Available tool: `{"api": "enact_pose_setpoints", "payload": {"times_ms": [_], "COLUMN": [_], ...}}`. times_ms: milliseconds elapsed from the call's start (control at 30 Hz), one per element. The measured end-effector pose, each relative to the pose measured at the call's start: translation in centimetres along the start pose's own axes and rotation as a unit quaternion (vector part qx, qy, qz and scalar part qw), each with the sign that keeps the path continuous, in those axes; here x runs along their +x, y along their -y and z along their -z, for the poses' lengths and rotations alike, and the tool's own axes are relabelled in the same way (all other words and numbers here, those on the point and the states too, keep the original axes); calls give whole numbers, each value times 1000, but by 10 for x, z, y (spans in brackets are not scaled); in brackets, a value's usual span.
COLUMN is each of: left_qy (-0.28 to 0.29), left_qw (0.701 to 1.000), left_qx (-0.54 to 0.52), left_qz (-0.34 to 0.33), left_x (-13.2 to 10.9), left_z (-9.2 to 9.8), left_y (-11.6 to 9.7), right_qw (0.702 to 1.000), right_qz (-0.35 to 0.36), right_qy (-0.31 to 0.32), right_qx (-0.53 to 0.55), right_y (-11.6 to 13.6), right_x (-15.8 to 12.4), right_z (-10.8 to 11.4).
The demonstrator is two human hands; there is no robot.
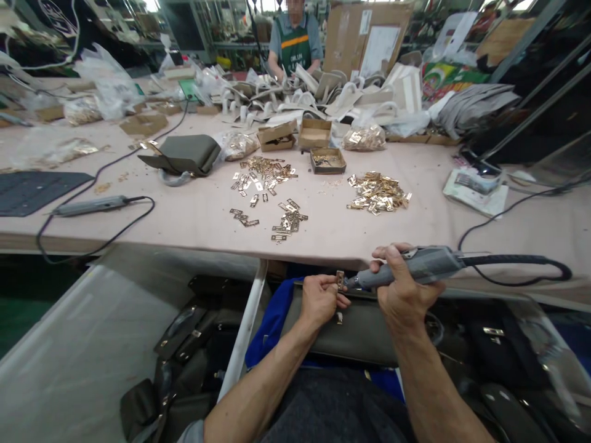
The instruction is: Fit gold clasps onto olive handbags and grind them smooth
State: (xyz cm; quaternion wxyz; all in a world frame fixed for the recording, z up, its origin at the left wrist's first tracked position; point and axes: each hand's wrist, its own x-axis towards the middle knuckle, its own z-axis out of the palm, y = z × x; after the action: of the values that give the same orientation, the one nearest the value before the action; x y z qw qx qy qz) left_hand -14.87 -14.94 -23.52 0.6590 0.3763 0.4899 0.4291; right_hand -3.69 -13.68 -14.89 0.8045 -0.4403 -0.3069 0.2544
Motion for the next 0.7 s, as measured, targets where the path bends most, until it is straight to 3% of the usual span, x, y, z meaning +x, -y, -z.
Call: {"api": "enact_pose_setpoints", "payload": {"times_ms": [467, 700], "left_qy": [-3, 5], "left_qw": [1000, 1000], "left_qx": [0, 9], "left_qz": [-4, -4], "left_x": [3, 4], "left_z": [0, 0], "left_y": [4, 5], "right_qw": [999, 990], "right_qz": [2, 41], "right_qy": [30, 102], "right_qx": [-23, -89], "right_y": [-8, -1], "right_x": [-7, -15], "right_z": [-1, 1]}}
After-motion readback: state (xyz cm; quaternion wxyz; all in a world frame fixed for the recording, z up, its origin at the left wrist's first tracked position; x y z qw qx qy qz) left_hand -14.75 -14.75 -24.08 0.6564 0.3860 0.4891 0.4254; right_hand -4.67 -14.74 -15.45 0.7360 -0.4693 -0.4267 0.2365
